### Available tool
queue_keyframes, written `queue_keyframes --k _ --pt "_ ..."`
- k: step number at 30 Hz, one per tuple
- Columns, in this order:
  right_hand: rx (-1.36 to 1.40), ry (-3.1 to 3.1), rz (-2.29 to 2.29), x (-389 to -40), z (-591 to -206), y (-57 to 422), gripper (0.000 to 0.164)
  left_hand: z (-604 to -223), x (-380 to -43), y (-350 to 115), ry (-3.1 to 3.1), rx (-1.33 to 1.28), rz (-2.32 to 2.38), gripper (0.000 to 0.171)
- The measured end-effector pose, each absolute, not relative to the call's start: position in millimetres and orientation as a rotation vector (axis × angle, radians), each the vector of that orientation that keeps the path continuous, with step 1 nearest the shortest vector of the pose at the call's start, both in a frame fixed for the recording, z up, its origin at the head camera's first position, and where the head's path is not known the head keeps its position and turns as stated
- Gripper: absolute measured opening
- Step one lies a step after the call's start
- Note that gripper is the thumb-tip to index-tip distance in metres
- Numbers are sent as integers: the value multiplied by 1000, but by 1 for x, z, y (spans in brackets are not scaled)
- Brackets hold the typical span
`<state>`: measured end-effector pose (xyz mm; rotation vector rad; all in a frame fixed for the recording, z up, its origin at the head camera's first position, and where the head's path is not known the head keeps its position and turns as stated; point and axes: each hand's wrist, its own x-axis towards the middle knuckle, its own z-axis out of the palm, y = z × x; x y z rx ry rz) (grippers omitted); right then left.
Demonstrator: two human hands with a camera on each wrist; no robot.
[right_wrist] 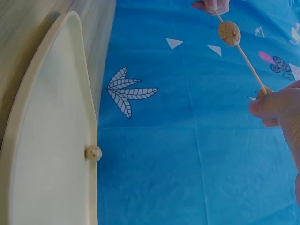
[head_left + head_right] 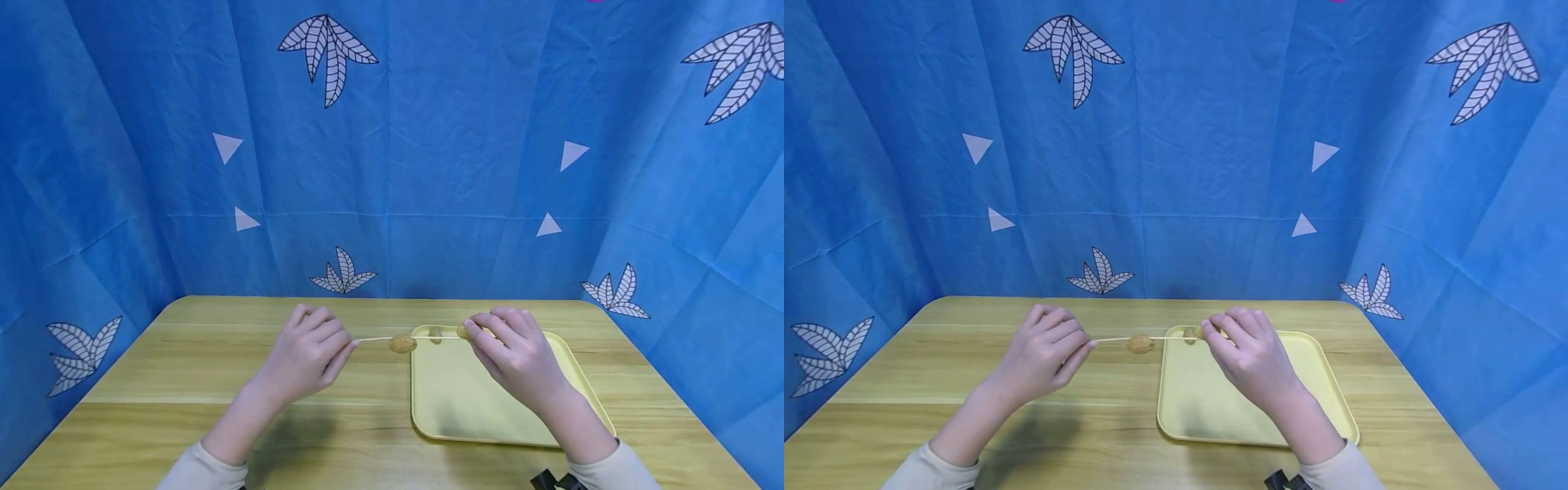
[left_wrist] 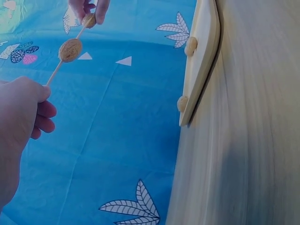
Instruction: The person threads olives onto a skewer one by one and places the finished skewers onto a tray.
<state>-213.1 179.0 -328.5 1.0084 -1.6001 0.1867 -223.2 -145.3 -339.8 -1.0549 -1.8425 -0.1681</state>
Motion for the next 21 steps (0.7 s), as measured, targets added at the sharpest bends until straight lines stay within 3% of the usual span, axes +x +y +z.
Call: queue_keyframes --k 21 --pt "1017 -1581 179 -210 -331 169 24 -348 -221 -133 -1818 -1052 -189 34"
